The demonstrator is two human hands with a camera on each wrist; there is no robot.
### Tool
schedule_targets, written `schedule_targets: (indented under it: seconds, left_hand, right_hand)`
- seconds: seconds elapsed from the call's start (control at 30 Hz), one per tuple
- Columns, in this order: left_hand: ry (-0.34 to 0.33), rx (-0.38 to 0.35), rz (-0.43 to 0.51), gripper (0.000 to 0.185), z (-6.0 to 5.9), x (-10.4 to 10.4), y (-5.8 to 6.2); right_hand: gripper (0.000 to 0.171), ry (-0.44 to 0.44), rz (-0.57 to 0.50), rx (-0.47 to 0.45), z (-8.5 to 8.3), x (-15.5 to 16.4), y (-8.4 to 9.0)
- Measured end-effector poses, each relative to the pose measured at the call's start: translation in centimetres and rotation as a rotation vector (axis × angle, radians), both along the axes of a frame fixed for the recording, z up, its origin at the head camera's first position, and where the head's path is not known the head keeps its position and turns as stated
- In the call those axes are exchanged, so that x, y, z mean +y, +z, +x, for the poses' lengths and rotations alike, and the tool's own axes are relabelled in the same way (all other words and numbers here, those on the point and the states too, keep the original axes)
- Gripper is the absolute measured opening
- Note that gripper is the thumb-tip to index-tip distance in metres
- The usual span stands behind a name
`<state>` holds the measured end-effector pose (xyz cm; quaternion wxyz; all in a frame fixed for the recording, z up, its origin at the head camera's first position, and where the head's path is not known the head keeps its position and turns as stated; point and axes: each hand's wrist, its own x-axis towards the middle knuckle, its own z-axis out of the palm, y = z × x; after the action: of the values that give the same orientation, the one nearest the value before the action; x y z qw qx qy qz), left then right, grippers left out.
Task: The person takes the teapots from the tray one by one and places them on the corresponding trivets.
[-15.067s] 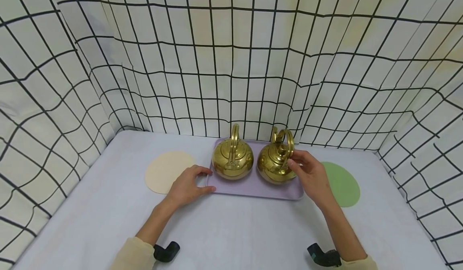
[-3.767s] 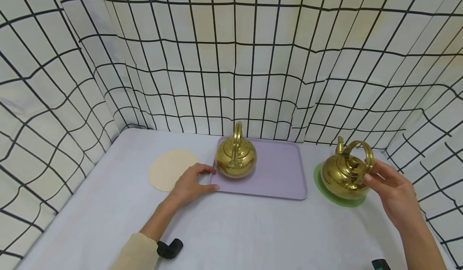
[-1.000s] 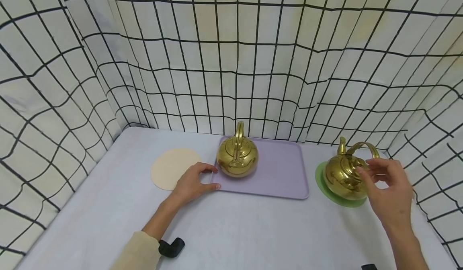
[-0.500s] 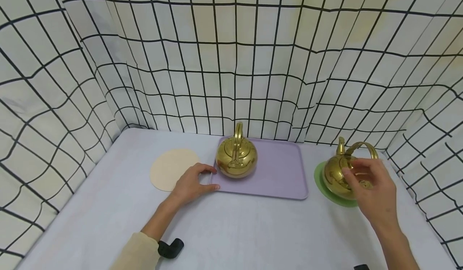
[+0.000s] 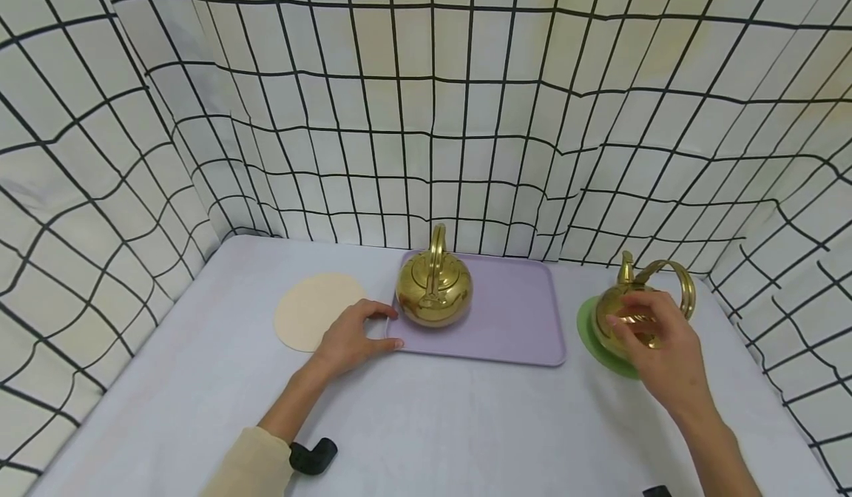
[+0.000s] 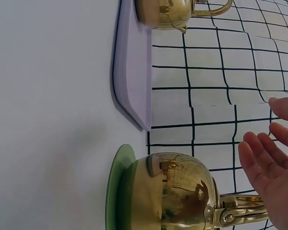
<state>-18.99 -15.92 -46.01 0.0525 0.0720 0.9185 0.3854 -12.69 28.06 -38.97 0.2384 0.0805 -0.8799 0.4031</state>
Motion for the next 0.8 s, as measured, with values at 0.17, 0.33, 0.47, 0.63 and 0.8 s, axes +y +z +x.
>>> schedule_targets:
  seconds: [0.17, 0.33, 0.47, 0.63, 0.8]
  left_hand:
    - [-0.003, 0.003, -0.003, 0.048, 0.0, -0.1, -0.1]
    - [-0.004, 0.005, 0.003, 0.048, -0.1, 0.0, -0.1]
    - [-0.006, 0.007, 0.004, 0.048, -0.1, 0.0, -0.2]
    - [-0.006, 0.008, 0.001, 0.048, 0.0, 0.0, -0.1]
    - [-0.009, 0.015, 0.002, 0.048, 0.0, 0.0, -0.1]
  right_hand:
    - [0.038, 0.025, 0.019, -0.032, -0.2, -0.3, -0.2]
    - [0.036, 0.046, 0.016, -0.064, -0.3, -0.4, -0.5]
    - [0.036, 0.080, -0.002, -0.077, -0.4, -0.5, -0.7]
    - [0.039, 0.095, 0.010, -0.086, -0.6, -0.9, -1.0]
    - [0.040, 0.109, 0.019, -0.110, -0.8, -1.5, -1.7]
